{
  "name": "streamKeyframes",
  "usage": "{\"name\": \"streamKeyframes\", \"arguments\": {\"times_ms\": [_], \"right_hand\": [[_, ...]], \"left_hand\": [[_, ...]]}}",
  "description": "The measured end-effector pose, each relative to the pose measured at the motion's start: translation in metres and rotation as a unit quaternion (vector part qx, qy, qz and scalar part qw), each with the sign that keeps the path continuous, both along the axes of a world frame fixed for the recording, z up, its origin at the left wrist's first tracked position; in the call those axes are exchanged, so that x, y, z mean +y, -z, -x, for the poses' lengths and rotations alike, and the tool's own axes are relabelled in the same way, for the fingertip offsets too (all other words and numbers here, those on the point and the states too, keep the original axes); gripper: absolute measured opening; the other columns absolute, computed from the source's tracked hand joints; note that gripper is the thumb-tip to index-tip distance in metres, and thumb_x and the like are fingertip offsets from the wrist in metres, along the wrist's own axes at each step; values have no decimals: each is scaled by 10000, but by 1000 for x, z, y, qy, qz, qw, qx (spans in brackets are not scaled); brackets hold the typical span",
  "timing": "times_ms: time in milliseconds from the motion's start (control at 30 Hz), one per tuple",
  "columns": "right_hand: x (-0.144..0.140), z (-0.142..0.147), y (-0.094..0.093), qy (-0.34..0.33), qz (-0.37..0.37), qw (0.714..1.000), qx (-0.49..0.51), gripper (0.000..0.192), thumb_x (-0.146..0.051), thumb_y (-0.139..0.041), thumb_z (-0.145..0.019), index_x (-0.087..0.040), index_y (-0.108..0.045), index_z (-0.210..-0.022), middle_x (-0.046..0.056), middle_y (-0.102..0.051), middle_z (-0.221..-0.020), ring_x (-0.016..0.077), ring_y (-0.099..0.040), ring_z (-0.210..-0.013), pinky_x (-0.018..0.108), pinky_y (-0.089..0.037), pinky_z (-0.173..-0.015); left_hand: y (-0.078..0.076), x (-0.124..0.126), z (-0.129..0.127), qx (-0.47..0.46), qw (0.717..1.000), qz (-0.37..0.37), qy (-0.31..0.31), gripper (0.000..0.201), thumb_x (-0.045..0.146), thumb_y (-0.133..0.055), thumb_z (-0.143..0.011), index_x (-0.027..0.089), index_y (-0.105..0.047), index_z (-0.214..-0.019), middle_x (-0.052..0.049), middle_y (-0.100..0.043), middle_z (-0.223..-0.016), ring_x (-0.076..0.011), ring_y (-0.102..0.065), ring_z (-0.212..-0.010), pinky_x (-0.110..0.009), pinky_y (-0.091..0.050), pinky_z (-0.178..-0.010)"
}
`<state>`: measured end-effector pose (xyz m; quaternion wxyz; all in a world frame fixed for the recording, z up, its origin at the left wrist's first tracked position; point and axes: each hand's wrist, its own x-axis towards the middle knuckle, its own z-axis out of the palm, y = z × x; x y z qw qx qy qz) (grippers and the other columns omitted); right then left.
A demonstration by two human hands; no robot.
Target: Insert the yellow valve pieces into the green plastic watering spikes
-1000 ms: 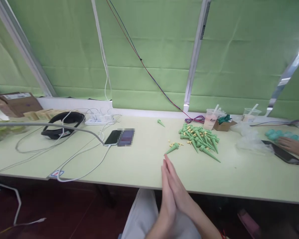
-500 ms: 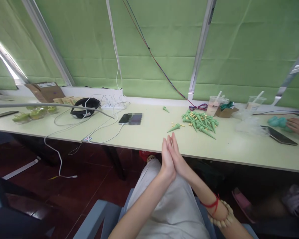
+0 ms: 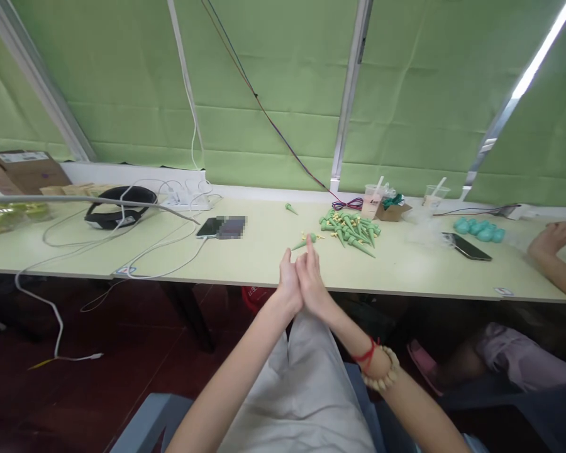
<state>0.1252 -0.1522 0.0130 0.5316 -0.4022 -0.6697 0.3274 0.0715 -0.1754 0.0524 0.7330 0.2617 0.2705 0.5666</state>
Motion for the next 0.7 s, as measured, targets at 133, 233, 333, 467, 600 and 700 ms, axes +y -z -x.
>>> {"name": "streamKeyframes", "arguments": {"times_ms": [133, 233, 333, 467, 600, 700], "right_hand": [[57, -32, 18, 97, 59, 993, 15, 581, -429, -348, -824, -154, -215, -1319, 152, -267, -1358, 215, -247, -1274, 443, -222, -1044], [87, -59, 29, 86, 32, 995, -23, 538, -358, -469, -744, -176, -307, -1224, 135, -310, -1310, 214, -377, -1157, 416, -332, -977], [99, -77, 30, 81, 30, 996, -33, 525, -324, -512, -698, -187, -341, -1175, 131, -411, -1192, 231, -464, -1045, 441, -420, -856], [115, -90, 24, 83, 57, 993, -67, 512, -319, -531, -689, -176, -370, -1153, 101, -497, -1025, 238, -510, -972, 418, -460, -770], [143, -90, 16, 62, 27, 993, -100, 393, -312, -495, -752, -196, -430, -1122, 94, -506, -1074, 224, -514, -1010, 400, -463, -784], [165, -78, 12, 33, -40, 990, -128, 372, -337, -461, -808, -190, -446, -1150, 106, -492, -1156, 217, -502, -1056, 385, -451, -820]], "left_hand": [[3, 27, 3, 251, 961, -115, -27, 598, 509, -230, -849, 151, -375, -1305, -126, -376, -1369, -242, -317, -1281, -384, -248, -1045], [13, 76, 6, 576, 772, -247, -106, 481, 271, -393, -837, 164, -339, -1302, -131, -299, -1392, -224, -264, -1291, -366, -179, -1053], [26, 125, 12, 616, 743, -237, -114, 361, 156, -491, -766, 121, -481, -1126, -184, -406, -1275, -300, -279, -1247, -444, -149, -1023], [42, 159, 25, 615, 744, -237, -106, 116, 148, -581, -699, 154, -527, -801, -155, -549, -970, -323, -441, -1070, -447, -260, -923], [51, 172, 43, 557, 780, -274, -84, 107, 284, -556, -751, 194, -502, -771, -76, -555, -839, -239, -518, -873, -358, -357, -801], [49, 186, 52, 491, 827, -269, -54, 271, 447, -397, -829, 190, -452, -897, -29, -525, -743, -159, -510, -648, -306, -392, -666]]}}
